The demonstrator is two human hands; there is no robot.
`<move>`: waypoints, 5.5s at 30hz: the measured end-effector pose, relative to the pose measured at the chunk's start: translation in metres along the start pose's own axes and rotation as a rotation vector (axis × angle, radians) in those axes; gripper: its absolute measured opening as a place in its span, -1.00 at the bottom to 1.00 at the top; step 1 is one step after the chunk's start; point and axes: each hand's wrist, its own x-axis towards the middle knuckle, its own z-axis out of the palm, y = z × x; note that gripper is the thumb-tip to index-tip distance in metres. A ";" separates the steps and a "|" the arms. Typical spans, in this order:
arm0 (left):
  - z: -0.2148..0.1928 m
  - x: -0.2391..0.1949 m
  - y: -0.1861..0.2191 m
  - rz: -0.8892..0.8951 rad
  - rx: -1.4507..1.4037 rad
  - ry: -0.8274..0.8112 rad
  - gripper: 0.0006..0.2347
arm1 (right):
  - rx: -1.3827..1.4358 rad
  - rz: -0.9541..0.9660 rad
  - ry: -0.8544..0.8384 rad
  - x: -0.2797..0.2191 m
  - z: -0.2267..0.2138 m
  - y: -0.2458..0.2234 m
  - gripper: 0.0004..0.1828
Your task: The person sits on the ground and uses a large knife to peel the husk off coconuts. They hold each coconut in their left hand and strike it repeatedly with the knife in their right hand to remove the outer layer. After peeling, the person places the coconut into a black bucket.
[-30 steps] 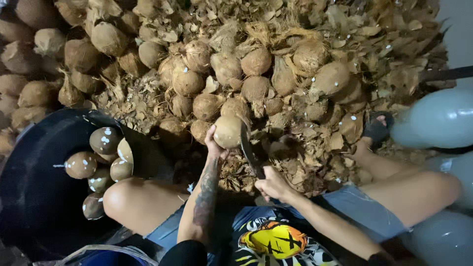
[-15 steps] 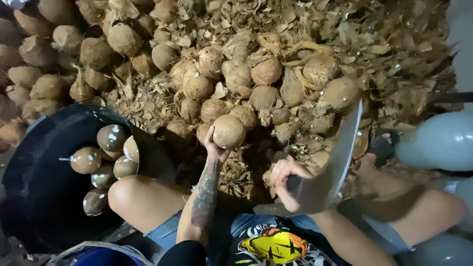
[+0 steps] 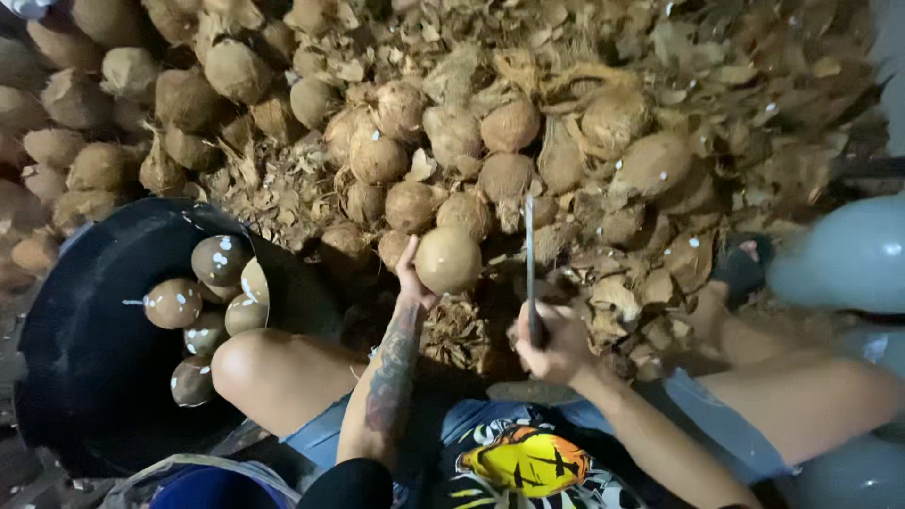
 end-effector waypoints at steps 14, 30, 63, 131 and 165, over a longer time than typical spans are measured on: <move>0.015 -0.010 -0.001 -0.165 0.093 0.046 -0.55 | -0.205 0.373 0.073 -0.003 -0.018 0.086 -0.74; 0.000 0.001 -0.005 -0.155 -0.118 0.019 -0.47 | 0.114 0.752 0.077 -0.016 0.026 0.073 -0.61; 0.000 0.016 -0.030 -0.044 -0.036 0.216 -0.47 | -1.124 0.368 0.184 0.273 -0.099 0.058 -0.35; -0.315 -0.237 0.290 0.874 1.257 0.773 -0.80 | -0.275 -0.638 -0.979 0.278 0.313 -0.133 -0.80; 0.074 0.136 -0.016 0.556 2.678 0.009 0.24 | -0.539 -0.018 0.459 0.166 -0.141 0.106 -0.73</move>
